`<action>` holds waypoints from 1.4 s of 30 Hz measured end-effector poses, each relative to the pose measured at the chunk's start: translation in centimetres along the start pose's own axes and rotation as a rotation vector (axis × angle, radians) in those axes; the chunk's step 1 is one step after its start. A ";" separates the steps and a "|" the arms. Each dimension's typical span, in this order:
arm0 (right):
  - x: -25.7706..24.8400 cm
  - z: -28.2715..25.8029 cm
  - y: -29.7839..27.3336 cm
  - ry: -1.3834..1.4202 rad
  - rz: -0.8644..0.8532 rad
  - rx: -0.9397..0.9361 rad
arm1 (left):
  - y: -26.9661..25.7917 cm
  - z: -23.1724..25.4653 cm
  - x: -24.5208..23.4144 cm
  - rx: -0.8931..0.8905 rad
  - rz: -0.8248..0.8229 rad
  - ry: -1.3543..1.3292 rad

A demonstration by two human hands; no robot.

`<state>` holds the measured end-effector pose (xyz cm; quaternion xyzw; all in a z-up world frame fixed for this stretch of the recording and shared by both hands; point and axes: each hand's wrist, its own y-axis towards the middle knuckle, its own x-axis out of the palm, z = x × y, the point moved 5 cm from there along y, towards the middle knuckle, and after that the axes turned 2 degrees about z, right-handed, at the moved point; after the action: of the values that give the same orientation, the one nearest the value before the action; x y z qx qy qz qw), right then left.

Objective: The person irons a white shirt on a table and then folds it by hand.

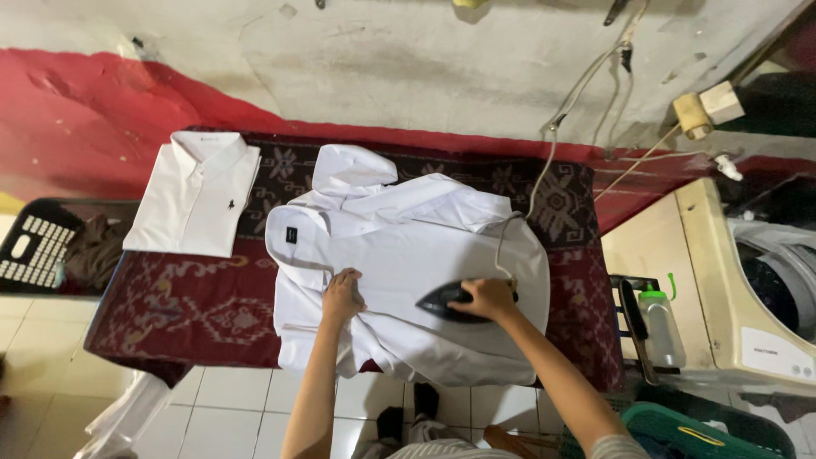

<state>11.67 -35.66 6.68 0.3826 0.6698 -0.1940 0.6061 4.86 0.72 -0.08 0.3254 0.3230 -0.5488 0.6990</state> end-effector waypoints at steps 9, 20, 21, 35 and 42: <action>-0.8 5.0 8.5 0.001 0.150 0.207 | -0.1 -0.4 0.3 0.014 0.026 -0.024; 0.3 -2.8 1.2 0.026 -0.209 -0.013 | -0.5 0.7 -0.7 -0.041 -0.006 -0.034; 0.5 -3.2 0.9 0.013 -0.235 -0.019 | -0.5 0.7 -0.8 -0.049 -0.015 -0.036; 0.5 1.2 10.0 0.044 0.116 0.179 | 0.1 -0.6 0.1 0.057 0.009 -0.041; 0.7 -5.1 0.4 -0.027 -0.312 -0.029 | 0.7 -0.5 0.5 0.104 0.092 -0.024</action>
<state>8.57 -31.51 7.11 0.2622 0.7156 -0.2813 0.5831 5.61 0.98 -0.68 0.3693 0.2702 -0.5359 0.7095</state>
